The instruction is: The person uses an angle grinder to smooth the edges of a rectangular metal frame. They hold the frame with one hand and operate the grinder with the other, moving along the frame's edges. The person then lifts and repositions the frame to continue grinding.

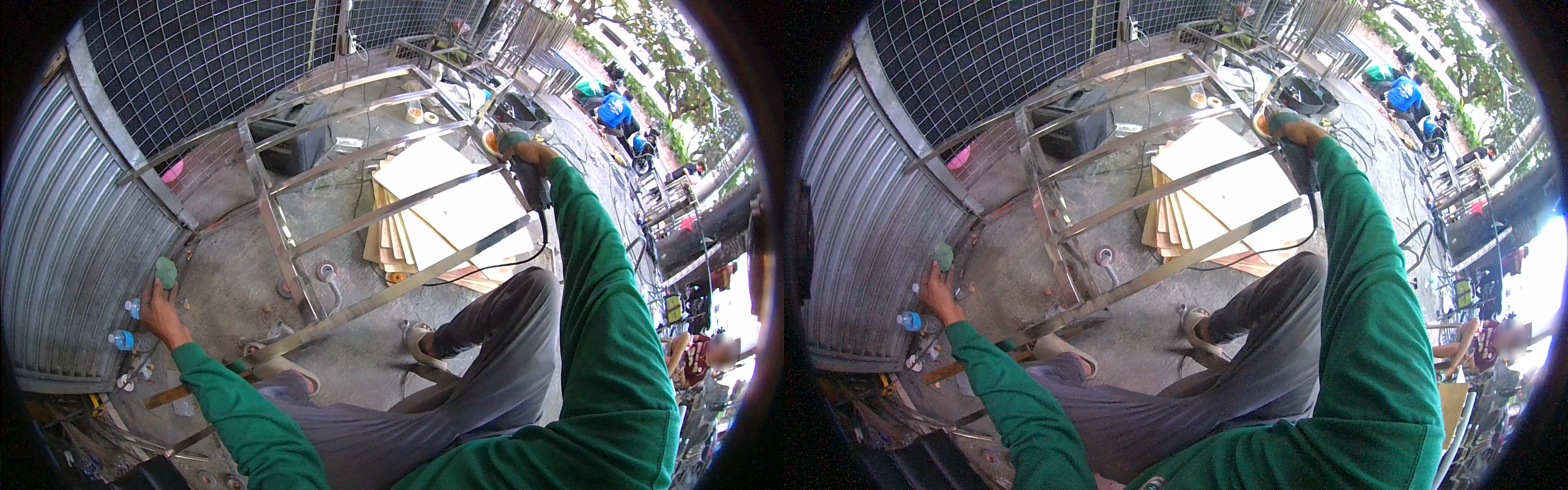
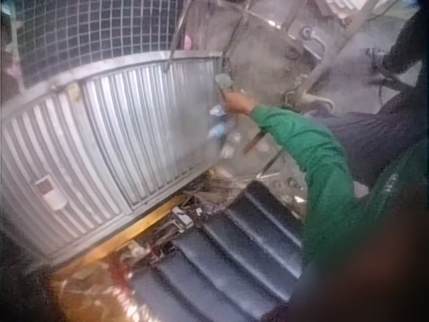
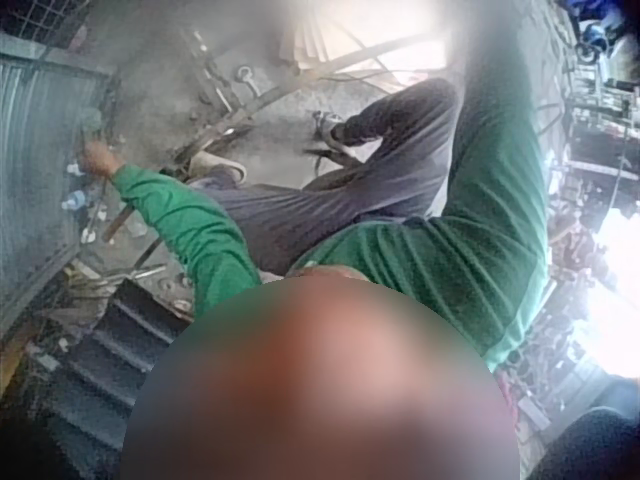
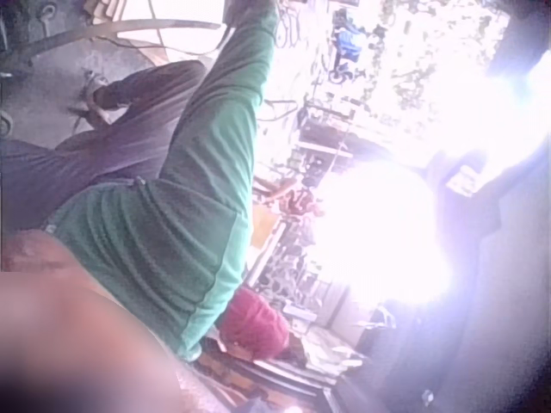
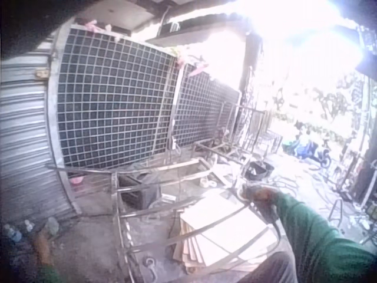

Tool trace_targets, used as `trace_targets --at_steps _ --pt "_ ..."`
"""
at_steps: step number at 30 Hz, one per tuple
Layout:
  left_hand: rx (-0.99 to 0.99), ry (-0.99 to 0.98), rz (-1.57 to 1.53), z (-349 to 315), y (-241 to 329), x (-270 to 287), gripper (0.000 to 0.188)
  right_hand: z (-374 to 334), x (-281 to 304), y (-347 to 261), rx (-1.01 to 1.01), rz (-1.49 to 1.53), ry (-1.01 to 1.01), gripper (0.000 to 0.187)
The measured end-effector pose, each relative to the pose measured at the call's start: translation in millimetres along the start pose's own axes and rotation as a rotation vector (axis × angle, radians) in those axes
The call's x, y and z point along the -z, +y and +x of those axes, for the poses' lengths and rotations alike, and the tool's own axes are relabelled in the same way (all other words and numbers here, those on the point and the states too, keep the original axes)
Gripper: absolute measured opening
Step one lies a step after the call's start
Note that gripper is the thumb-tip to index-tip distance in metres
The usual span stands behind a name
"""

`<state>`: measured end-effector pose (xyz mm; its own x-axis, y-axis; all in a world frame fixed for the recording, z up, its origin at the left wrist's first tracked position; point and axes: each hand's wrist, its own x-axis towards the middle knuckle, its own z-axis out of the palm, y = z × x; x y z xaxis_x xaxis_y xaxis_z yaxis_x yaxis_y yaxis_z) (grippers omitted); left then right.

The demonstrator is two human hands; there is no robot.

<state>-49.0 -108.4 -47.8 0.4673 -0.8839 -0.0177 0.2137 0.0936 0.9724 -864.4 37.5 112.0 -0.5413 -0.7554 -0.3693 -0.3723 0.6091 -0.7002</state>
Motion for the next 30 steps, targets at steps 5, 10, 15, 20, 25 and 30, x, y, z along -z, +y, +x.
trace_targets --at_steps 5,10,15,20,25,30 --pt "0.045 -0.075 -0.077 17 -16 11 0.034 19 -2 1 0.078 0.083 -0.046 0.035" --pt "0.000 -0.023 0.076 14 -19 2 0.037 46 -7 -24 -0.034 -0.209 0.013 0.031" --pt "0.001 0.054 0.009 -5 -5 -21 0.027 58 -55 -57 0.111 -0.188 -0.064 0.024" --pt "-0.025 0.005 -0.028 -9 5 -24 0.025 48 -122 -105 0.073 -0.112 -0.131 0.028" --pt "-0.039 0.001 -0.060 -14 11 -15 0.024 47 -196 -140 0.285 -0.399 -0.176 0.035" --pt "-0.029 0.086 -0.071 -21 21 -1 0.021 31 -280 -173 0.556 -0.713 -0.130 0.059"
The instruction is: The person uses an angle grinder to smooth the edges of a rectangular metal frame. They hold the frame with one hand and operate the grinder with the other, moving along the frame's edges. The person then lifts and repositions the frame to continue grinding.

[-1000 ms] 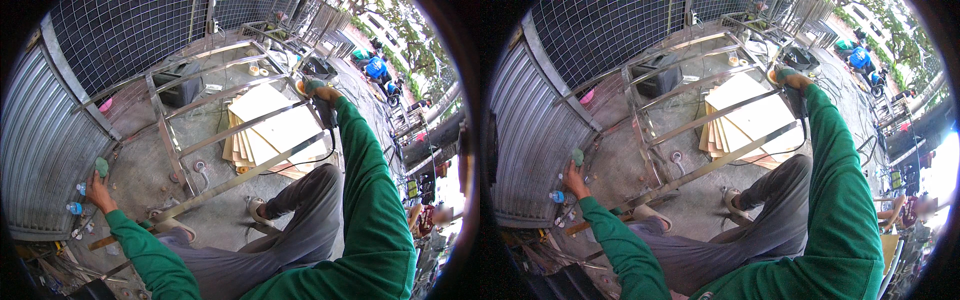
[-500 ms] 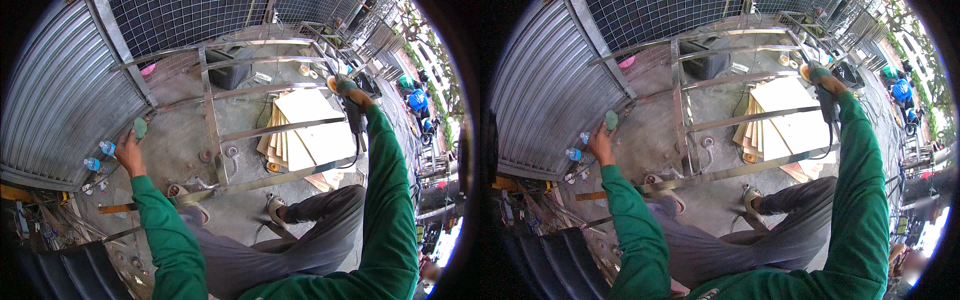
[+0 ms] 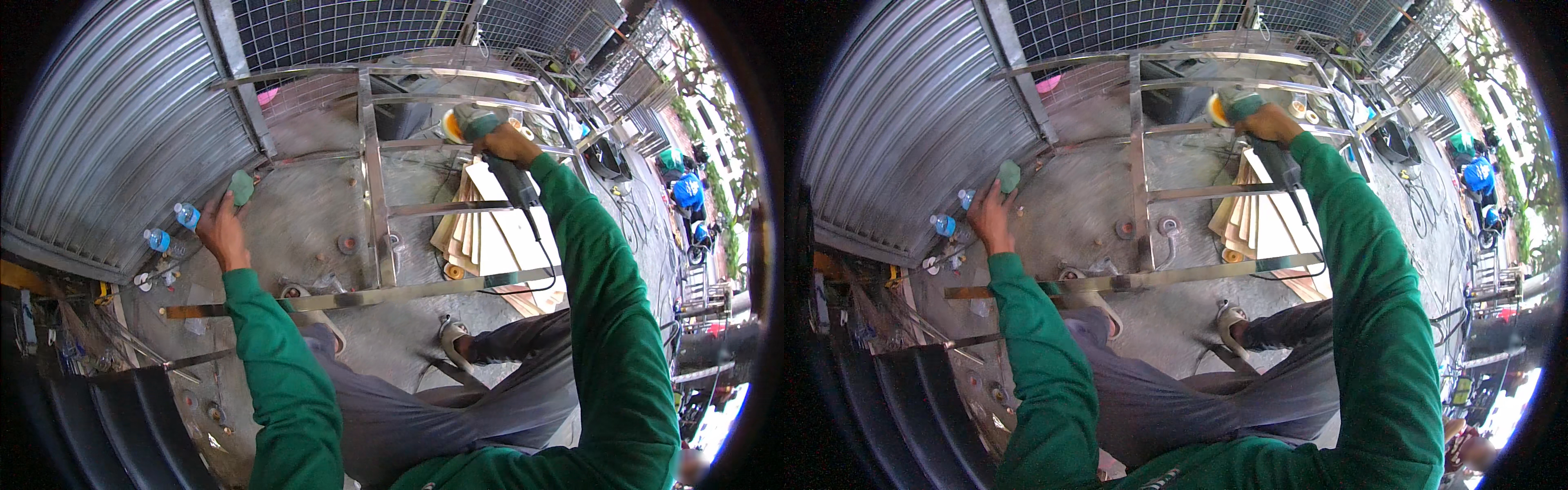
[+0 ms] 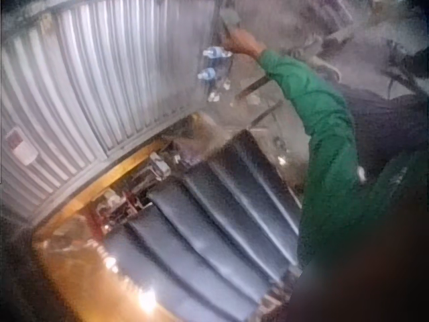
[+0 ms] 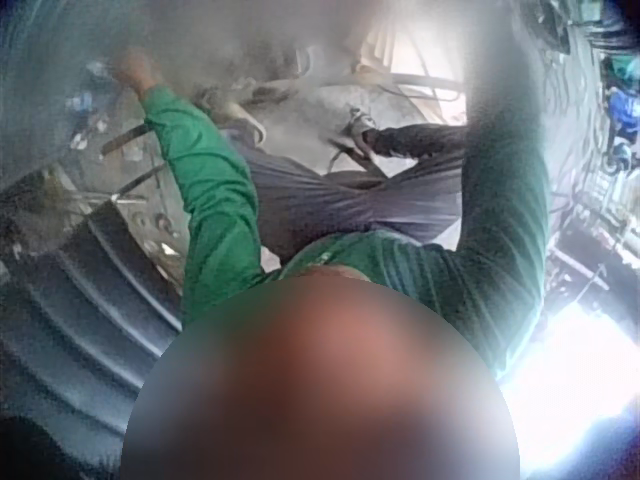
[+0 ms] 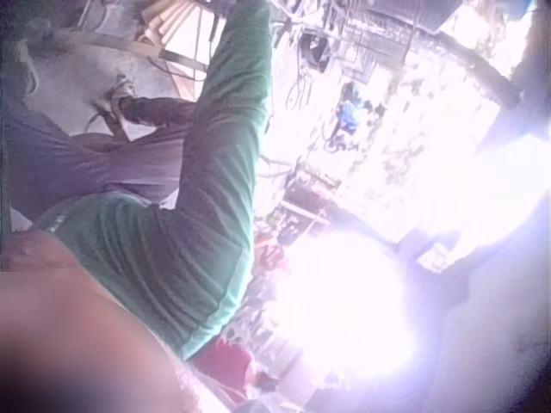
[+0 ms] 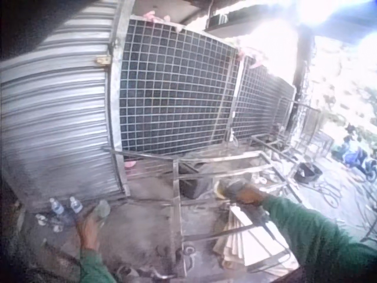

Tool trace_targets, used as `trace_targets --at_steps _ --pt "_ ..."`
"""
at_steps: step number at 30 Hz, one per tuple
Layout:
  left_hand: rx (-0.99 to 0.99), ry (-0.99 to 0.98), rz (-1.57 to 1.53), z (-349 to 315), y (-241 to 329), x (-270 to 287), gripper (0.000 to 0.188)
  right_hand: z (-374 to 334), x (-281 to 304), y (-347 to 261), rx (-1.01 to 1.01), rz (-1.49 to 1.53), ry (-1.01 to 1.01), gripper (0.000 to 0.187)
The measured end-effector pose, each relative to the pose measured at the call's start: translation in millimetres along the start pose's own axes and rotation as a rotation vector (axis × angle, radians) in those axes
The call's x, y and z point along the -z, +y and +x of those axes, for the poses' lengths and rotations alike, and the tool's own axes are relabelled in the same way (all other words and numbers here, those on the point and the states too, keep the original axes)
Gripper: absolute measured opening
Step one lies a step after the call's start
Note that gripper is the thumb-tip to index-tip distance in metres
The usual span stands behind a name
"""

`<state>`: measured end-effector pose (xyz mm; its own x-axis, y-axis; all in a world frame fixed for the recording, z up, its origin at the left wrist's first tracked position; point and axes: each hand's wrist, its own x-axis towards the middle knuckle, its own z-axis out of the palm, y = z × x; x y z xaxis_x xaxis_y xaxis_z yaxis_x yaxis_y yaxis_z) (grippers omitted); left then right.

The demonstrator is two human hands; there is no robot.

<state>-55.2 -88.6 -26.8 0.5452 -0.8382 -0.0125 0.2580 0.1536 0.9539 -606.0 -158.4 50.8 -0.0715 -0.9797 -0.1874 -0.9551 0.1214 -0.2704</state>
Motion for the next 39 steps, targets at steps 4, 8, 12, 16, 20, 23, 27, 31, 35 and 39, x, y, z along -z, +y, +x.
trace_targets --at_steps 4,8,12,16,20,23,27,31,35,39 --pt "-0.012 0.012 0.010 -2 8 11 0.020 0 -22 -68 0.022 0.179 -0.034 0.052" --pt "-0.014 0.040 0.002 -4 13 20 0.020 11 -43 -118 0.012 0.322 -0.099 0.048" --pt "-0.025 0.043 0.023 -1 18 28 0.021 11 -50 -147 0.019 0.365 -0.156 0.048" --pt "-0.057 0.066 0.128 3 18 36 0.026 -10 -44 -167 0.081 0.265 -0.210 0.047" --pt "-0.097 0.076 0.087 7 19 48 0.030 -55 -45 -166 0.269 0.220 -0.228 0.043" --pt "-0.119 0.085 0.067 10 26 68 0.034 -90 -51 -162 0.297 0.149 -0.284 0.044" --pt "-0.205 0.175 0.119 11 37 100 0.034 -157 -53 -151 0.286 0.063 -0.288 0.048" --pt "-0.347 0.225 0.191 11 45 120 0.036 -210 -64 -146 0.278 0.052 -0.234 0.050" --pt "-0.376 0.251 -0.024 6 55 133 0.028 -242 -60 -137 0.253 0.185 -0.436 0.049" --pt "-0.431 0.335 0.099 -2 67 144 0.028 -267 -59 -140 0.254 0.201 -0.494 0.049"
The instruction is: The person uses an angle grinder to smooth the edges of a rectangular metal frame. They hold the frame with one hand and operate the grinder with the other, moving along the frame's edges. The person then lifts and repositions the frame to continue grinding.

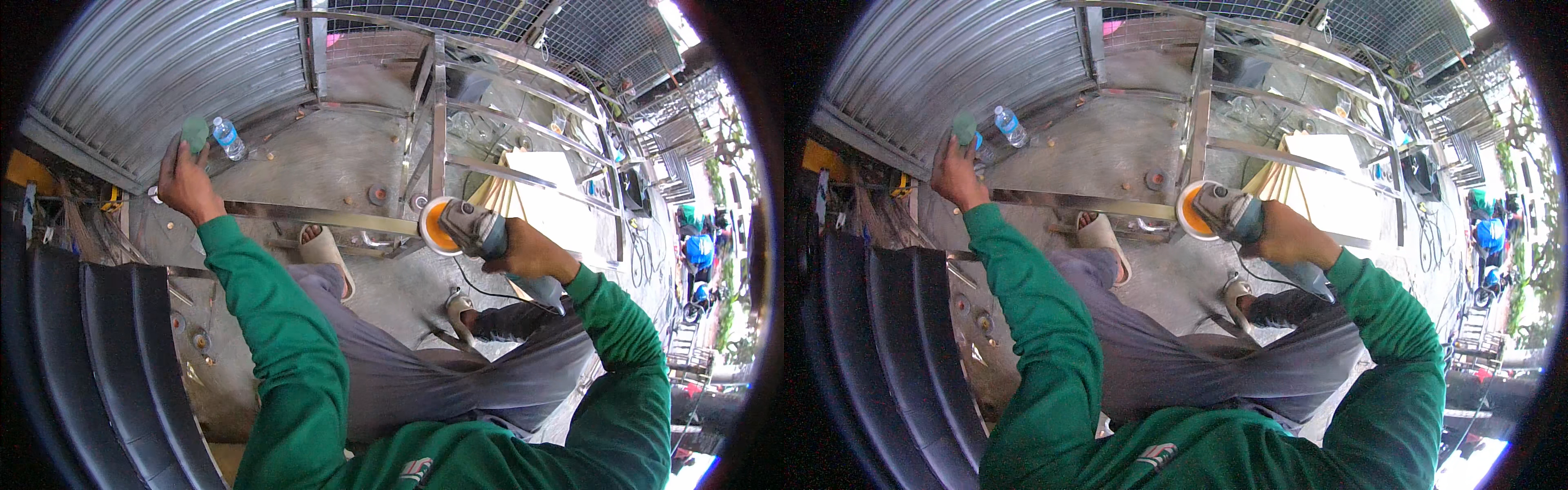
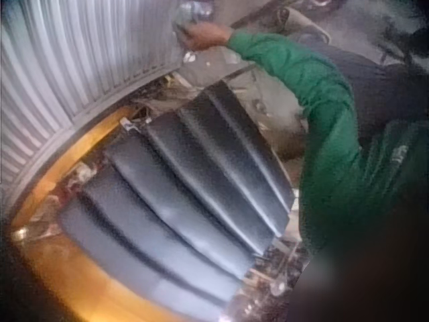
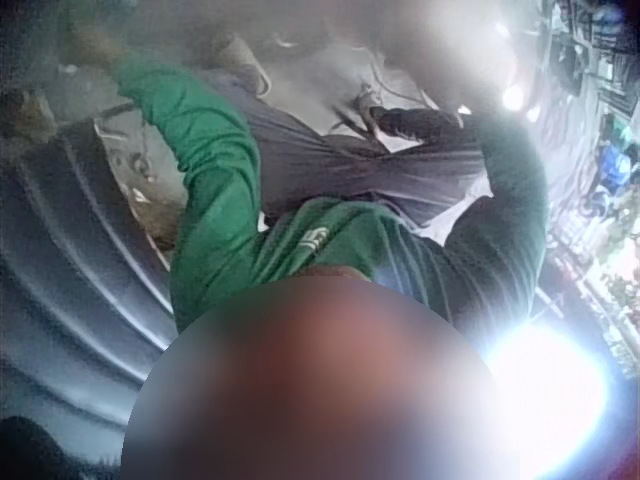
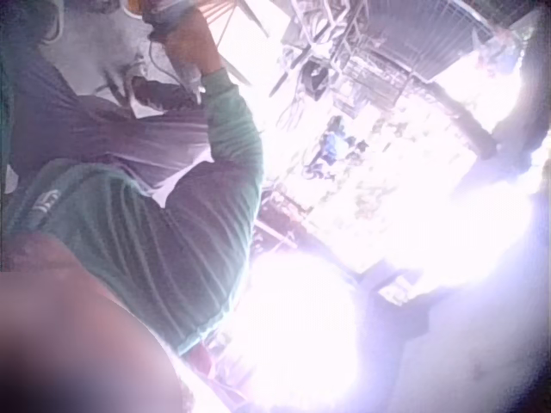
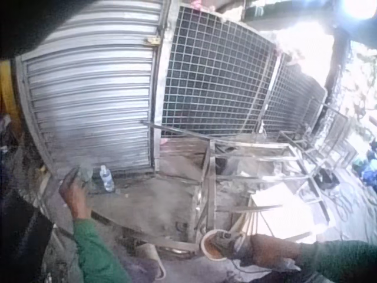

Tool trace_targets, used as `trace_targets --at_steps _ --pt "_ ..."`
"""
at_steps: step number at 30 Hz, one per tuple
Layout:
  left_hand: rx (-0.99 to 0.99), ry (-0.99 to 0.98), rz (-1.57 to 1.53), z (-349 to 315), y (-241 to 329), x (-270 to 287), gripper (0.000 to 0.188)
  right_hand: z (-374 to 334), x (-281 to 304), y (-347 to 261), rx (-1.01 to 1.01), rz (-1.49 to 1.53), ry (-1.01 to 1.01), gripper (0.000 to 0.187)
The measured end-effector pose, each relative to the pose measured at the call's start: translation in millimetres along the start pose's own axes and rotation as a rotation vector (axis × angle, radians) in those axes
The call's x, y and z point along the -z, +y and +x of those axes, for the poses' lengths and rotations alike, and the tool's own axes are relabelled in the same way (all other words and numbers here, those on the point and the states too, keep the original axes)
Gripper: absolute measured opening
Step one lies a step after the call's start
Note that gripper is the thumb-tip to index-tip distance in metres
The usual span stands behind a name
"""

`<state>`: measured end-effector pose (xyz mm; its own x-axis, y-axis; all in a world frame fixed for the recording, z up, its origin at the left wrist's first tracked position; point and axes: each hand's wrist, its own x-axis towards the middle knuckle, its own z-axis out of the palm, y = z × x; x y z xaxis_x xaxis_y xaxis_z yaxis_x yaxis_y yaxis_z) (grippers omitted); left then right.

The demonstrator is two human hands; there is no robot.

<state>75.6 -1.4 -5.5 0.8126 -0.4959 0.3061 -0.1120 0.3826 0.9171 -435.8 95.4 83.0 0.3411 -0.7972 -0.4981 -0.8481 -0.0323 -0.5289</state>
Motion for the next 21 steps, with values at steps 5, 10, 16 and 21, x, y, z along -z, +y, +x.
trace_targets --at_steps 5,10,16,21 --pt "0.050 0.036 -0.167 2 4 4 0.025 6 -13 -22 0.047 -0.047 -0.049 0.049" --pt "-0.021 0.012 0.064 7 -6 23 0.032 7 -14 -19 -0.010 -0.090 -0.003 0.050" --pt "-0.144 0.018 0.256 17 -17 44 0.034 -19 7 15 -0.044 -0.164 0.028 0.055" --pt "0.032 0.094 -0.108 12 -1 38 0.034 -11 1 6 -0.091 -0.203 -0.012 0.056"
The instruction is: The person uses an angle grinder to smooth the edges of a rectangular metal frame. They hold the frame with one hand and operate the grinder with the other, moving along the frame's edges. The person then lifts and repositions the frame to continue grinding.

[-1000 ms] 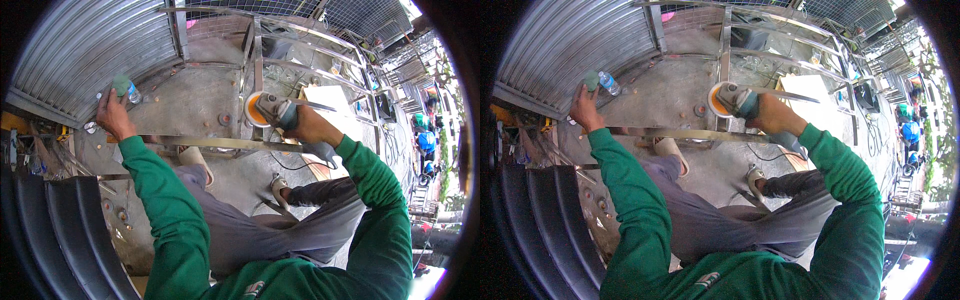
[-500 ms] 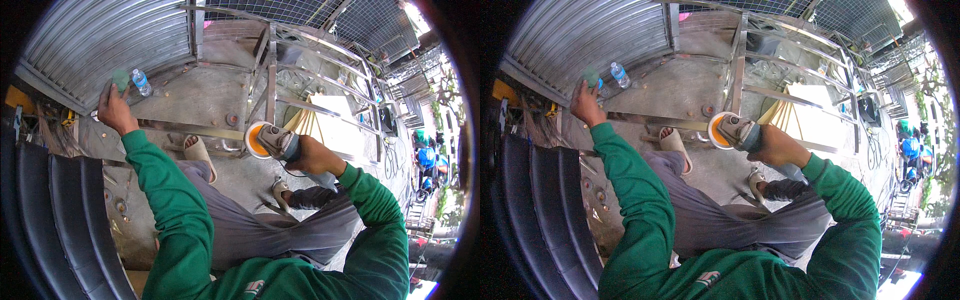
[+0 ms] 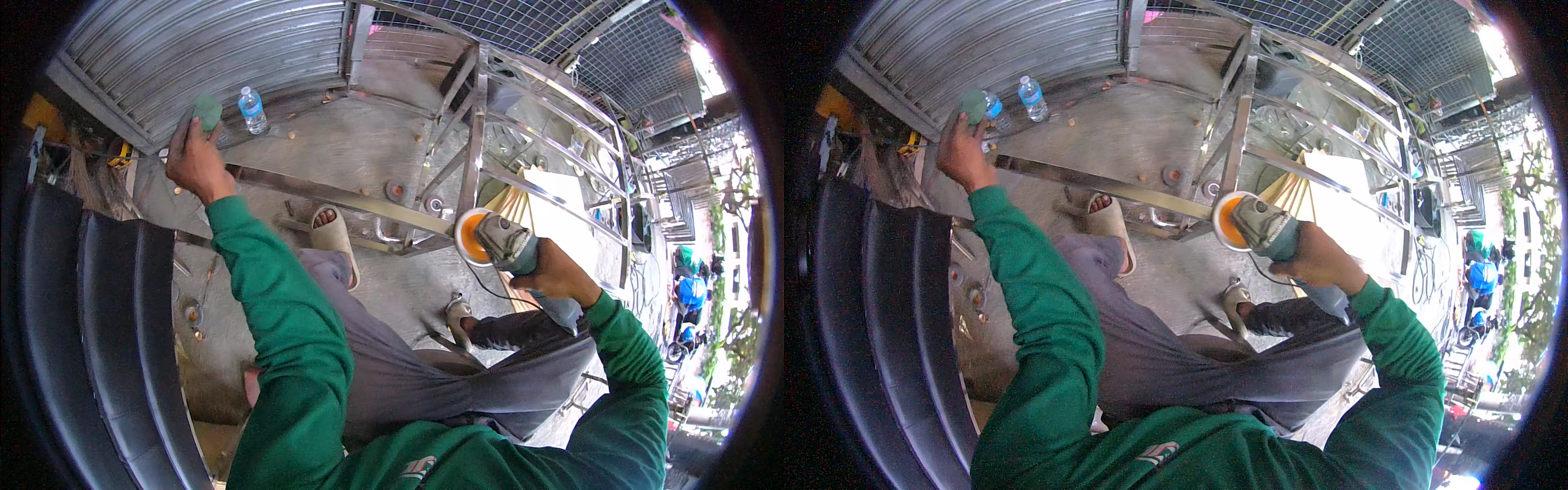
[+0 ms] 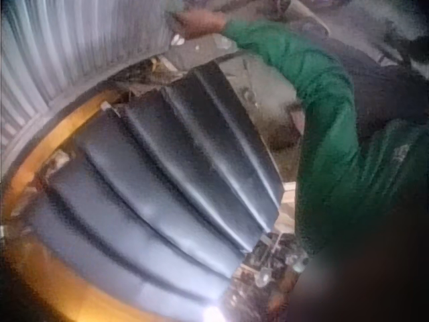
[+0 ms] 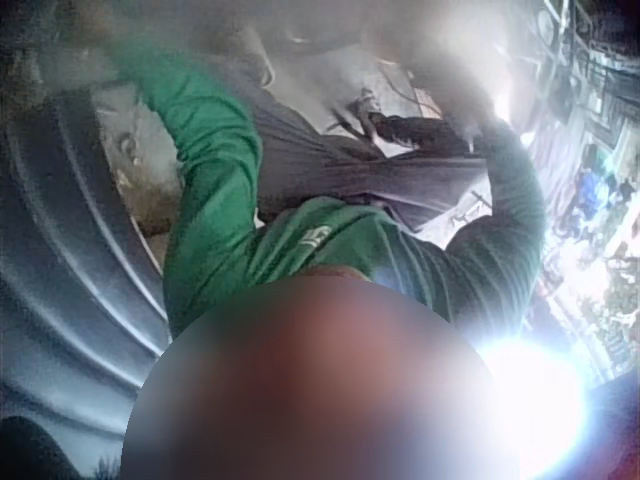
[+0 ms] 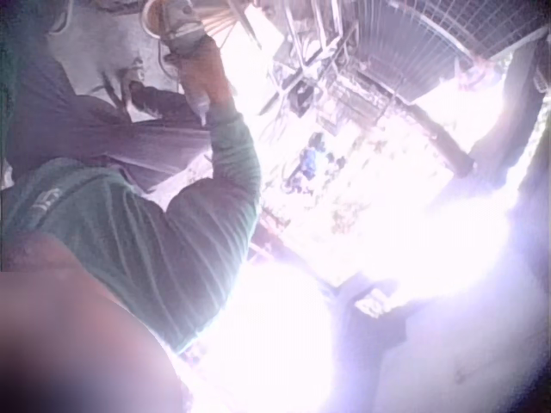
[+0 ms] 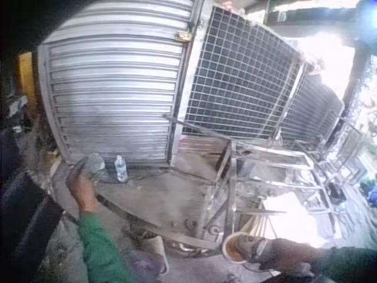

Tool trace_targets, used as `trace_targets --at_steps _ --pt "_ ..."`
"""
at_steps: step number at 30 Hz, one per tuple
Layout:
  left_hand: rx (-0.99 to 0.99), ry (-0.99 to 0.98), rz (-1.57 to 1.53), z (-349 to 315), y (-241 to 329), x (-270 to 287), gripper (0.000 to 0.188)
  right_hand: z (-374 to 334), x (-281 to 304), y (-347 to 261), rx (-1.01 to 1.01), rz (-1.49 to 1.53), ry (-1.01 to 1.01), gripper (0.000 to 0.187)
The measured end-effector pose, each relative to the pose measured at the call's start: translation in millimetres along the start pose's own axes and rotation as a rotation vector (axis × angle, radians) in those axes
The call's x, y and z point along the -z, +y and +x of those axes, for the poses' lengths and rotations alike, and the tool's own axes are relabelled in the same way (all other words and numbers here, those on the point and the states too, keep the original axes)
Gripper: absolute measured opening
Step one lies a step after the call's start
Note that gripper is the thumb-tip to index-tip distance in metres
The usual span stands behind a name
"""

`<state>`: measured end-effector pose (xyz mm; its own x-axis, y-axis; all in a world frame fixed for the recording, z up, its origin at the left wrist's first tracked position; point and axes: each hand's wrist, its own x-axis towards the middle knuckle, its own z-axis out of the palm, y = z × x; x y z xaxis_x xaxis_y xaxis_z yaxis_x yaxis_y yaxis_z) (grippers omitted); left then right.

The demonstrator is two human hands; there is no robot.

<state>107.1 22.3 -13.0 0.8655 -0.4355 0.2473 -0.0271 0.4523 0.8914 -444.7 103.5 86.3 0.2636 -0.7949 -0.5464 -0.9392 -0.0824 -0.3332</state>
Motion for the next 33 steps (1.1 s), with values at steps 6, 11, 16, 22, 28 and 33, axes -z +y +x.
trace_targets --at_steps 6,11,16,22,28,33 --pt "-0.108 0.069 -0.087 -6 47 1 0.026 59 -8 -70 0.368 0.122 -0.060 0.054" --pt "-0.140 0.076 -0.158 -5 80 4 0.023 121 -6 -149 0.660 -0.069 -0.115 0.049" --pt "-0.182 0.075 -0.121 -3 106 13 0.023 161 -8 -222 0.728 0.078 -0.190 0.034" --pt "-0.165 0.143 -0.104 2 116 30 0.023 184 -11 -272 0.782 0.052 -0.176 0.033" --pt "-0.153 0.124 -0.111 7 110 42 0.024 157 -3 -221 0.651 -0.083 -0.254 0.044" --pt "-0.147 0.160 -0.076 8 106 45 0.024 93 10 -151 0.509 -0.052 -0.196 0.061"
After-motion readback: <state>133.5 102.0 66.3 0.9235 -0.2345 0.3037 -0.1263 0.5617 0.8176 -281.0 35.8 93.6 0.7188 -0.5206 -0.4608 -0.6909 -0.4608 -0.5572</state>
